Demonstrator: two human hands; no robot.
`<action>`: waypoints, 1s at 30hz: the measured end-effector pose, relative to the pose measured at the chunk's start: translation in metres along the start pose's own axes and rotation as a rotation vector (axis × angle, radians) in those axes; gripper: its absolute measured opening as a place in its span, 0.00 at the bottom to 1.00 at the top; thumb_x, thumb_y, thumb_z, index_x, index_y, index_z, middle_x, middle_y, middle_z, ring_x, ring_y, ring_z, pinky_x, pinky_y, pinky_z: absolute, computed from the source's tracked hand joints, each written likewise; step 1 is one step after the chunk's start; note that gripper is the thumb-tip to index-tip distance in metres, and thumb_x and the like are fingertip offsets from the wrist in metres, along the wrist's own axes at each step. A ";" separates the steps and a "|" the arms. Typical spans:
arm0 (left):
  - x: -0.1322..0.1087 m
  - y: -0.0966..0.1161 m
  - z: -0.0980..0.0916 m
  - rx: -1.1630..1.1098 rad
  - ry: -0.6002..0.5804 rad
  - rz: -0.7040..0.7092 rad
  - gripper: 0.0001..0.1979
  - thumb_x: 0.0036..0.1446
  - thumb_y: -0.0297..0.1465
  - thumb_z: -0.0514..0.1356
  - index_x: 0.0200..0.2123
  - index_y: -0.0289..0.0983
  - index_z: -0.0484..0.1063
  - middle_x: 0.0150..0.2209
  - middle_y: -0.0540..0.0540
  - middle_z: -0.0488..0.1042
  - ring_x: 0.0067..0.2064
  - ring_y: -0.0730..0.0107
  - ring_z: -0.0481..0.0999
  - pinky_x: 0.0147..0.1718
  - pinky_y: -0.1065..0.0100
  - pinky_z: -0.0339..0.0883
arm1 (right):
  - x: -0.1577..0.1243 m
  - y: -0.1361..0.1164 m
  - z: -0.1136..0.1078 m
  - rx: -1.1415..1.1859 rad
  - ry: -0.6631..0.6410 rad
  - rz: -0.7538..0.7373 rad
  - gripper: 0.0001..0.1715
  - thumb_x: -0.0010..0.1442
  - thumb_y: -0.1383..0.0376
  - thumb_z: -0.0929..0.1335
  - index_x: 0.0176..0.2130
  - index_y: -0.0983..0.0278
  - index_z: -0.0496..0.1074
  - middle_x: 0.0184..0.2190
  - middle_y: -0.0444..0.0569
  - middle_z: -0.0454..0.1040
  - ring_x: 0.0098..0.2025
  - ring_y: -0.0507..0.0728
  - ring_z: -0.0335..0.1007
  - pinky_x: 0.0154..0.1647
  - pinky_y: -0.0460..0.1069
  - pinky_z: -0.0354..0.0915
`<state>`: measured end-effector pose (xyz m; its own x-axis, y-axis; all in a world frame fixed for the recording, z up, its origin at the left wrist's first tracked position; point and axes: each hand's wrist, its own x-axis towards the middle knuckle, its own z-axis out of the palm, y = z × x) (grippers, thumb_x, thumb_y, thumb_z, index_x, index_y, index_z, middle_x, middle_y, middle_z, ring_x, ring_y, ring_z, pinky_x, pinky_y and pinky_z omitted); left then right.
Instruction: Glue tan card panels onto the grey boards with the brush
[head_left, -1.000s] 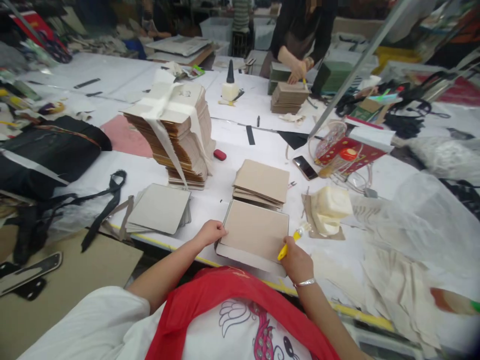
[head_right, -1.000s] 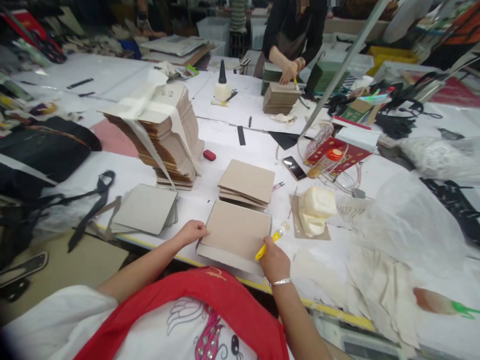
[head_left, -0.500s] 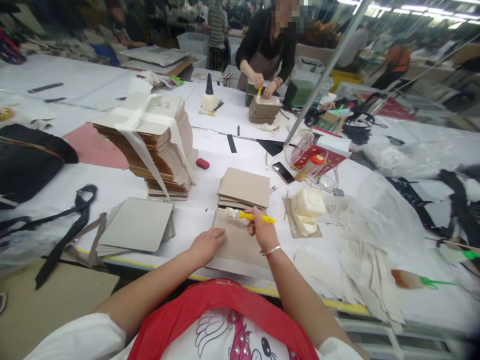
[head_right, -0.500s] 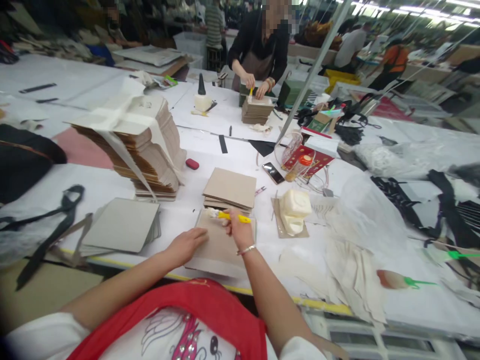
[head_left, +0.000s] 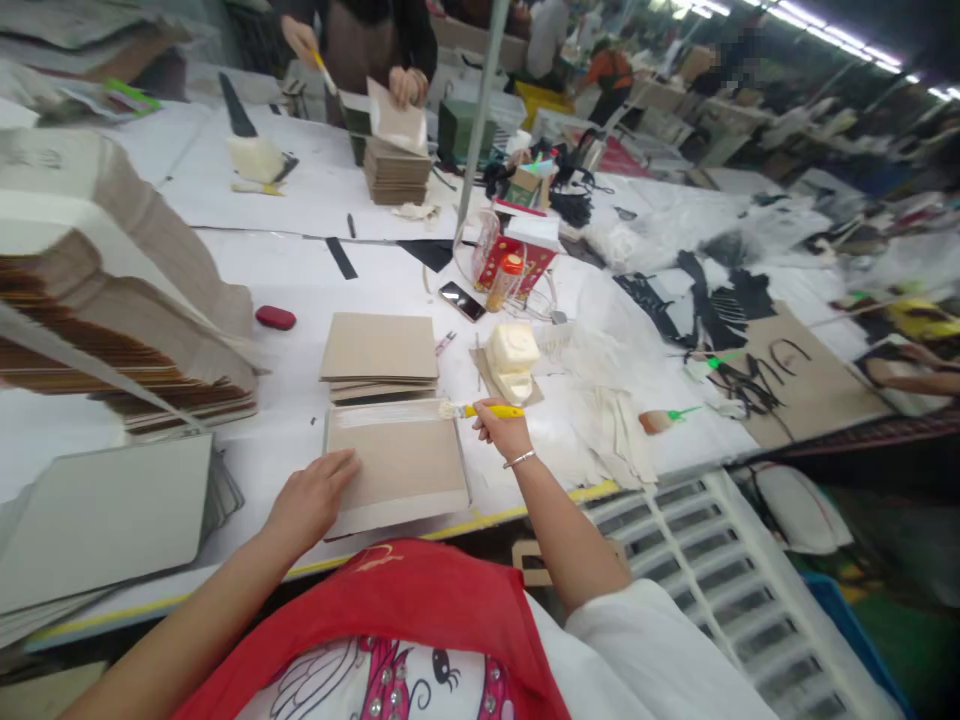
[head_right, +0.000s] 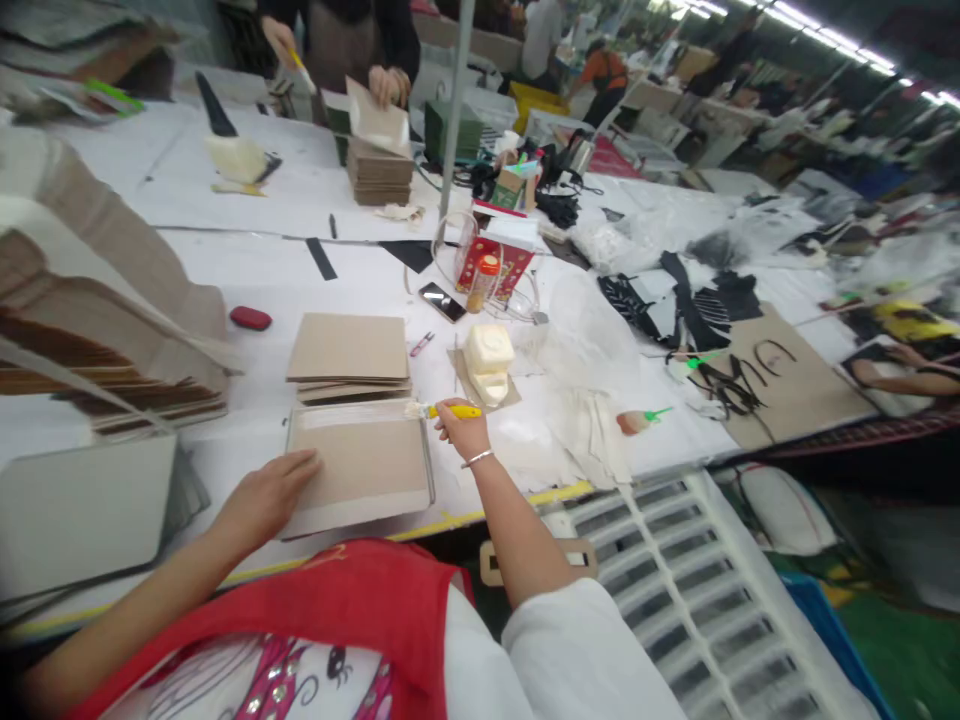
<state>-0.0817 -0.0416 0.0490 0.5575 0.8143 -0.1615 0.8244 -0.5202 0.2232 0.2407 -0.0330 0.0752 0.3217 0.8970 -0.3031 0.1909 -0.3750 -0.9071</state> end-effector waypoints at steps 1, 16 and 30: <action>0.001 0.000 0.000 0.009 0.001 0.003 0.23 0.53 0.22 0.47 0.51 0.42 0.65 0.57 0.46 0.61 0.54 0.62 0.63 0.48 0.60 0.61 | -0.005 0.006 -0.013 -0.006 0.034 -0.020 0.18 0.52 0.54 0.63 0.36 0.66 0.68 0.20 0.42 0.70 0.16 0.47 0.63 0.14 0.40 0.56; -0.002 0.007 0.003 0.074 -0.016 0.012 0.22 0.55 0.27 0.45 0.52 0.39 0.63 0.58 0.46 0.59 0.57 0.63 0.60 0.51 0.62 0.60 | -0.075 0.187 0.002 -1.134 0.021 -0.190 0.14 0.60 0.70 0.58 0.44 0.66 0.67 0.36 0.56 0.69 0.42 0.57 0.61 0.41 0.50 0.56; 0.003 0.005 -0.014 -0.047 0.053 0.039 0.29 0.52 0.36 0.54 0.57 0.38 0.53 0.61 0.41 0.52 0.57 0.58 0.59 0.53 0.57 0.57 | -0.059 0.125 -0.025 -0.797 0.404 -0.211 0.21 0.60 0.57 0.56 0.44 0.68 0.64 0.35 0.52 0.71 0.35 0.54 0.67 0.36 0.47 0.60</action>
<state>-0.0772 -0.0378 0.0634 0.5825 0.8065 -0.1011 0.7957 -0.5403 0.2739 0.2683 -0.1388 -0.0131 0.4782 0.8717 0.1072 0.8176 -0.3973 -0.4167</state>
